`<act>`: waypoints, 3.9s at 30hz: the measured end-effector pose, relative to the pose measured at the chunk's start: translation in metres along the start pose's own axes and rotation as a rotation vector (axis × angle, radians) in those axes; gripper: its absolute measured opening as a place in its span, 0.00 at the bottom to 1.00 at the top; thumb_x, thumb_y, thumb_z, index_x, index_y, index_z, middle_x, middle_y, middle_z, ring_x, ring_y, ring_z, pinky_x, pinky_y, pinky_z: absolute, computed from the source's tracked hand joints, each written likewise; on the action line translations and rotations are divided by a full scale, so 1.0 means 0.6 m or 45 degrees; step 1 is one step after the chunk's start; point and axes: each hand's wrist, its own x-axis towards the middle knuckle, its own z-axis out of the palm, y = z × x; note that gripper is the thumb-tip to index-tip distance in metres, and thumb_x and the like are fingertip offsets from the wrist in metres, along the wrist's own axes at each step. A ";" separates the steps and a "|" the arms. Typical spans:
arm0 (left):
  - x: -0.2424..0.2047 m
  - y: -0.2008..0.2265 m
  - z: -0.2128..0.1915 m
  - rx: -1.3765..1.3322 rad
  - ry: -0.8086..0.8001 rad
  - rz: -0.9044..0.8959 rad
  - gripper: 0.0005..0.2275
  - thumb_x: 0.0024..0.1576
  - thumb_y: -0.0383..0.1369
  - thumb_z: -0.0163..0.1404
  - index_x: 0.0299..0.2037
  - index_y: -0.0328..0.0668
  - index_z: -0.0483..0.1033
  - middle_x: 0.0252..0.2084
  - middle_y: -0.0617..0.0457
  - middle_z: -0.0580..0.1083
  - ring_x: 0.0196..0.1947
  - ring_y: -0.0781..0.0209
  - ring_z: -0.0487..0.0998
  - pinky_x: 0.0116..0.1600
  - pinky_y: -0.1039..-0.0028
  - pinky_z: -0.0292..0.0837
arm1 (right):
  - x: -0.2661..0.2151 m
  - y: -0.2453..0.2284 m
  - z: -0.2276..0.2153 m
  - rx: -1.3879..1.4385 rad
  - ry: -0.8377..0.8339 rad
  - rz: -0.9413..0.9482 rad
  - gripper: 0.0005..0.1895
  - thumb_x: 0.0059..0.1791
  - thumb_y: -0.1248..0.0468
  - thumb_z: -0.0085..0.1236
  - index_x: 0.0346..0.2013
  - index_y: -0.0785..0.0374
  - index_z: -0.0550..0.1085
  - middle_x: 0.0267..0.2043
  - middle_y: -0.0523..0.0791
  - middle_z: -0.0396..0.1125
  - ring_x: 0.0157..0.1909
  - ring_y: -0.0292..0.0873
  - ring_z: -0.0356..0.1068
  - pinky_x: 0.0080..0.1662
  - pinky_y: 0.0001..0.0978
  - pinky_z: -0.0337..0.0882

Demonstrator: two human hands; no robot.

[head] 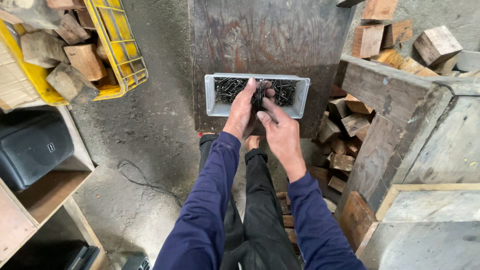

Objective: The person picks up wooden blocks and planks from a storage area, aligns the wood pieces on a workbench, selects nails from a container, and hammers the nails into the wood to join the pieces together.

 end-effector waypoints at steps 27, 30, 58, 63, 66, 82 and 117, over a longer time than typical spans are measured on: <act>-0.014 0.015 -0.015 0.632 -0.174 0.014 0.18 0.67 0.41 0.49 0.60 0.36 0.76 0.29 0.59 0.75 0.23 0.73 0.70 0.25 0.82 0.61 | 0.056 0.065 -0.001 0.868 0.278 0.317 0.05 0.56 0.66 0.56 0.41 0.66 0.76 0.36 0.43 0.71 0.36 0.35 0.69 0.40 0.26 0.71; -0.007 0.012 -0.036 0.345 -0.151 -0.012 0.14 0.67 0.39 0.51 0.52 0.34 0.78 0.31 0.54 0.76 0.23 0.69 0.71 0.25 0.81 0.62 | 0.060 0.058 -0.023 0.886 0.201 0.279 0.03 0.56 0.66 0.55 0.40 0.64 0.74 0.36 0.45 0.72 0.37 0.37 0.71 0.43 0.27 0.72; -0.068 0.040 0.005 -0.939 -0.665 -0.201 0.22 0.66 0.51 0.47 0.56 0.40 0.77 0.41 0.46 0.78 0.27 0.64 0.74 0.27 0.79 0.72 | 0.029 0.024 -0.048 1.370 0.204 0.375 0.06 0.53 0.67 0.60 0.42 0.66 0.75 0.39 0.48 0.73 0.36 0.43 0.73 0.42 0.38 0.77; -0.025 0.019 0.047 -1.028 -0.051 0.009 0.16 0.61 0.51 0.45 0.48 0.53 0.77 0.36 0.55 0.77 0.36 0.56 0.77 0.44 0.62 0.77 | -0.023 0.007 -0.035 1.461 0.168 0.319 0.06 0.53 0.67 0.60 0.43 0.66 0.76 0.38 0.48 0.72 0.36 0.43 0.72 0.42 0.39 0.77; 0.016 -0.009 0.048 -0.462 0.065 0.209 0.19 0.65 0.49 0.48 0.48 0.42 0.79 0.30 0.55 0.75 0.32 0.57 0.78 0.41 0.65 0.77 | -0.011 0.038 -0.023 1.378 0.324 0.367 0.06 0.52 0.67 0.61 0.43 0.65 0.76 0.37 0.47 0.72 0.35 0.41 0.71 0.40 0.36 0.75; 0.012 0.046 -0.024 -0.658 -0.070 0.022 0.12 0.67 0.44 0.47 0.42 0.46 0.74 0.18 0.64 0.60 0.19 0.68 0.63 0.28 0.75 0.64 | -0.028 0.014 0.030 1.580 0.609 0.254 0.07 0.52 0.67 0.62 0.43 0.66 0.76 0.35 0.46 0.71 0.34 0.41 0.70 0.40 0.36 0.73; -0.976 -0.837 0.140 1.974 -2.086 -0.201 0.08 0.66 0.34 0.52 0.45 0.36 0.77 0.35 0.52 0.77 0.35 0.65 0.76 0.43 0.74 0.73 | -1.446 0.180 -0.112 -0.281 2.773 0.611 0.07 0.54 0.76 0.57 0.45 0.66 0.72 0.49 0.51 0.70 0.53 0.50 0.71 0.57 0.37 0.71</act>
